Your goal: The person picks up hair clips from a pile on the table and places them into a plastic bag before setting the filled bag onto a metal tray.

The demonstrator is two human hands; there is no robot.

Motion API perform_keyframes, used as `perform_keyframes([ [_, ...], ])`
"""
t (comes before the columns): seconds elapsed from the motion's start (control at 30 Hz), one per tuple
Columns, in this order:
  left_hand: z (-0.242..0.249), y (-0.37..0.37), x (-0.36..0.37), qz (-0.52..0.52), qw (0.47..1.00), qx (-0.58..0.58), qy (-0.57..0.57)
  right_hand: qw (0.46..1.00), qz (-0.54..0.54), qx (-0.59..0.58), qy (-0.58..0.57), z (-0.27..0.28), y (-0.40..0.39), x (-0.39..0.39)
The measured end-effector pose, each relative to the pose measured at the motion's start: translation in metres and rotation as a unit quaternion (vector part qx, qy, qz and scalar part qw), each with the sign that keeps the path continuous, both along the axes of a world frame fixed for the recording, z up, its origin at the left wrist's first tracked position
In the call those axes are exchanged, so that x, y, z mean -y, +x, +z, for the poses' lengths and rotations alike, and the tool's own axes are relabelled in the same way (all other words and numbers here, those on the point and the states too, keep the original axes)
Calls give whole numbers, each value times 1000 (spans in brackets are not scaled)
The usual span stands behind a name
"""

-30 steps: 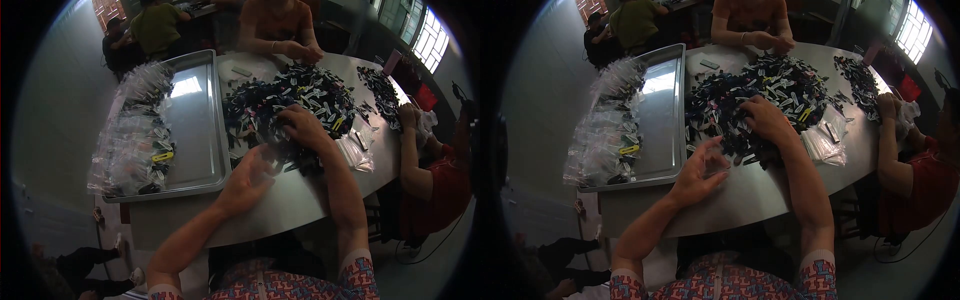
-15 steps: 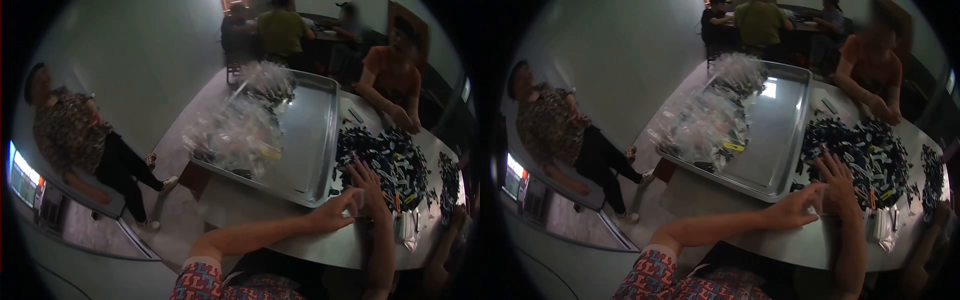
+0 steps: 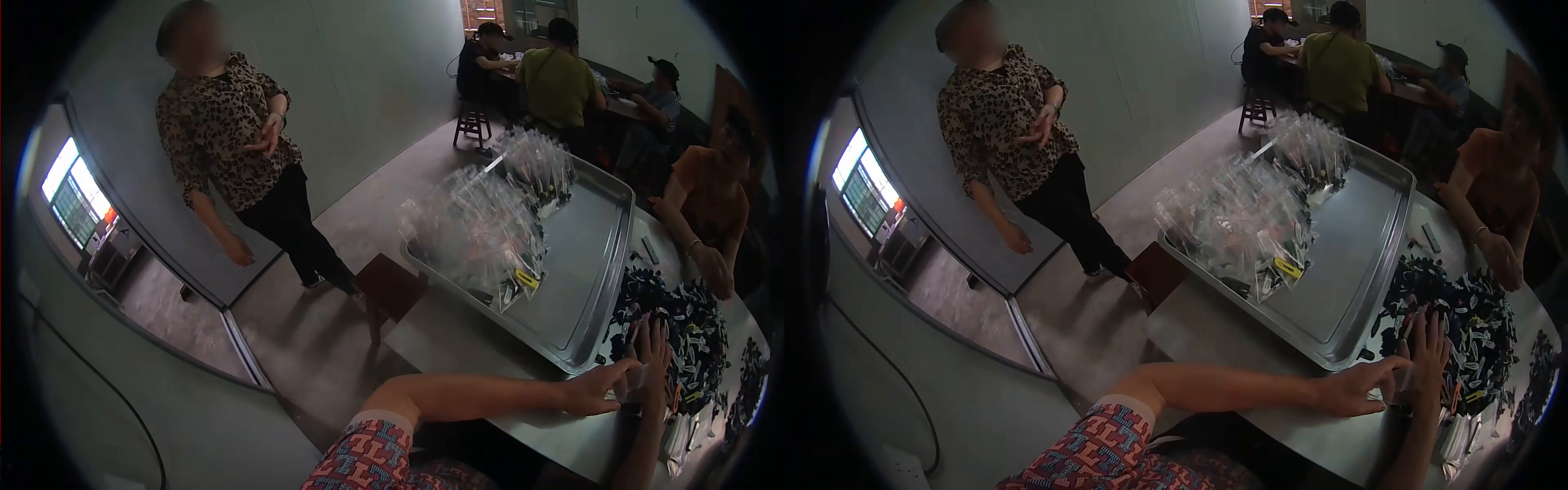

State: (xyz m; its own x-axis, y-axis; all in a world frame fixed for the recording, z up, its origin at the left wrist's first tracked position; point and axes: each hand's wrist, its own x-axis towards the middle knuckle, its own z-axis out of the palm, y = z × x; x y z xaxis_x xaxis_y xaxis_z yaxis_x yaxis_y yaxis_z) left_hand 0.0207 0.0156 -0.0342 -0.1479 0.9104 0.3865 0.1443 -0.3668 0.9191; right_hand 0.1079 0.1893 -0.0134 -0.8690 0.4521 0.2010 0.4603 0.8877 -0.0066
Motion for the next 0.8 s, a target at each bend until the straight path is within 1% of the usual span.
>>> perform_keyframes([
  [0.13, 1, 4, 3, -4, 1000, 8, 4, 999, 23, 35, -1, 0, 3, 1],
  [0.2, 3, 3, 5, -9, 1000, 5, -3, 1000, -4, -9, 5, 0, 5, -6],
  [0.23, 2, 3, 7, 5, 1000, -13, 15, 992, 37, 2, 119, -8, 5, -15],
  [0.27, 1, 5, 8, 13, 999, -28, 33, 998, 16, 1, 59, -20, 11, -16],
  [0.3, 1, 4, 8, 11, 999, -28, 16, 1000, -13, 1, -1, -4, 6, 0],
  [0.33, -1, 3, 7, 22, 999, -32, 24, 999, 20, 19, 23, -17, 4, -9],
  [0.37, -1, 2, 6, 26, 998, -36, 33, 1000, 16, 14, 5, -13, 5, -7],
  [0.4, 4, -2, 7, 19, 999, -47, -17, 1000, 6, 10, -13, -6, 2, -2],
  [0.43, 9, -3, 9, 7, 996, -62, -66, 1000, -8, -16, -7, -8, 3, -7],
  [0.5, 27, -4, 15, -30, 992, 33, -119, 998, -33, -53, -1, -7, 7, -20],
  [0.57, 26, -5, 17, -32, 985, 69, -153, 995, -50, -80, -28, 6, 16, -24],
  [0.6, 26, -7, 16, -49, 984, 72, -155, 993, -46, -100, -52, 15, 19, -25],
  [0.63, 26, -9, 15, -30, 991, 17, -133, 988, -34, -146, -30, 19, 23, -28],
  [0.67, 23, -8, 16, -6, 993, -39, -110, 984, -27, -167, -55, 25, 30, -32],
  [0.7, 22, -8, 16, -4, 993, -31, -111, 978, -20, -189, -81, 32, 35, -35],
  [0.73, 22, -8, 16, -10, 993, -29, -114, 966, 1, -245, -87, 34, 39, -38],
  [0.77, 24, -8, 17, -11, 993, -29, -111, 966, -5, -244, -88, 40, 45, -40],
  [0.8, 27, -8, 17, -11, 994, -28, -109, 972, -11, -205, -111, 50, 50, -39],
])
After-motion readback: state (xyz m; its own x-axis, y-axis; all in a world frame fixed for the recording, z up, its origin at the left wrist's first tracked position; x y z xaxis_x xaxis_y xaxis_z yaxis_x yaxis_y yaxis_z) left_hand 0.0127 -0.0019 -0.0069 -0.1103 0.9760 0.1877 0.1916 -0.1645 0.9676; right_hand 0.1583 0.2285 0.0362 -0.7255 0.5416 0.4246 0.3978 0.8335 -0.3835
